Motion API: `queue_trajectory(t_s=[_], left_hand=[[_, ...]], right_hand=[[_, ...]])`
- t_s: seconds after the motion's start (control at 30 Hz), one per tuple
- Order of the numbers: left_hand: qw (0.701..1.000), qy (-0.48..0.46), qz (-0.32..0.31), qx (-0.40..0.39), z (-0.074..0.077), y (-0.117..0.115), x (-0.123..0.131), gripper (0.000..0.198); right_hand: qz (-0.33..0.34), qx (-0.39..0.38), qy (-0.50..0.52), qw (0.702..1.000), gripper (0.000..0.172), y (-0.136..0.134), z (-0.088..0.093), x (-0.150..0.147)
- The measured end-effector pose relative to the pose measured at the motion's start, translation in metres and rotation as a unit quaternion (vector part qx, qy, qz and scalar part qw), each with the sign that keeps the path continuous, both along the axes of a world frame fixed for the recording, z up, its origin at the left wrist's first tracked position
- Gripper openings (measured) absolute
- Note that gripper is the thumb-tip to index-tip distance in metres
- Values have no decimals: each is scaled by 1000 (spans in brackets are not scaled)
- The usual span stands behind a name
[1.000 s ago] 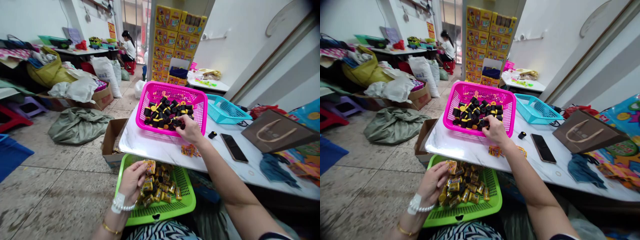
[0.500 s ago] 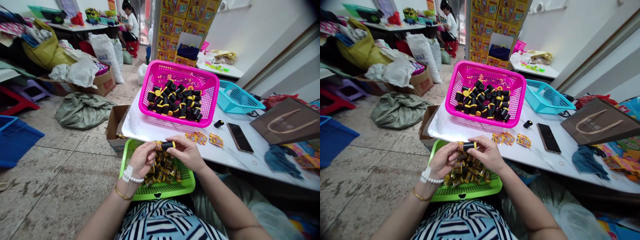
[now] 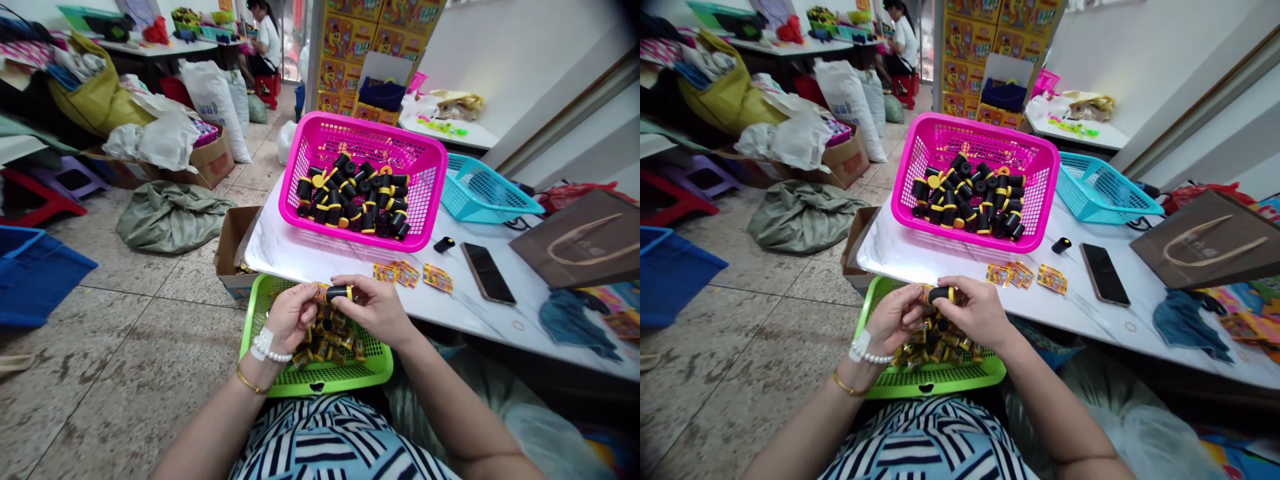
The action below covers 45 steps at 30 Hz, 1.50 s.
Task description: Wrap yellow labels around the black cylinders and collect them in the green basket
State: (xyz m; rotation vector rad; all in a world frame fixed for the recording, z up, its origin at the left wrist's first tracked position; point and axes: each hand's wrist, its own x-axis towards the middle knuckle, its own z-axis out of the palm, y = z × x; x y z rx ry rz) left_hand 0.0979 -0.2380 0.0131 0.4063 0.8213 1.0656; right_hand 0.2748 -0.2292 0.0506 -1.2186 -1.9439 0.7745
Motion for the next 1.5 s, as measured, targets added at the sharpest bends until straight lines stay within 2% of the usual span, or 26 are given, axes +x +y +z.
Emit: queue_trajectory(t_s=[0.1, 0.23, 0.3, 0.37, 0.47, 0.53, 0.63, 0.73, 0.9, 1.07, 1.17, 1.27, 1.33, 1.4, 1.5], left_hand=[[999, 45, -5, 4, -3, -1, -4, 32], [996, 88, -3, 0, -6, -3, -8, 35], [995, 96, -1, 3, -6, -3, -7, 35], [995, 102, 6, 9, -4, -4, -4, 35], [995, 98, 20, 10, -1, -5, 1, 35], [996, 91, 18, -1, 0, -6, 2, 36], [996, 88, 1, -10, -2, -8, 2, 36], [994, 106, -17, 13, -7, -11, 2, 36], [984, 163, -19, 73, -10, -14, 2, 35], [967, 225, -8, 120, -7, -14, 2, 38], [967, 225, 18, 117, -6, -17, 2, 37], [964, 218, 82, 125, -6, -18, 1, 32], [965, 200, 98, 138, -4, -17, -1, 40], [968, 184, 54, 161, 0, -15, -2, 45], [966, 177, -26, 186, 4, -13, -4, 37]], right_hand=[[-20, -10, -5, 1000, 18, -4, -8, -3], [-70, 103, -13, 992, 20, -12, -22, -6], [-74, 129, -10, 989, 22, -15, -28, -7], [-75, 118, 15, 990, 22, -17, -33, -7], [-63, 41, 92, 993, 22, -18, -39, -7], [-51, -11, 143, 988, 22, -18, -41, -7], [-48, -46, 206, 976, 22, -19, -44, -4], [-57, -35, 230, 971, 19, -19, -44, -2], [-71, 19, 149, 986, 18, -21, -40, -1], [-90, 3, 120, 989, 19, -24, -39, -3], [-80, 10, 133, 988, 21, -28, -37, -3], [-87, 46, 156, 983, 26, -33, -36, -3], [-91, 61, 158, 981, 32, -35, -38, -3], [-84, 74, 146, 983, 37, -36, -39, -4], [-48, 103, 119, 986, 47, -35, -38, -5]])
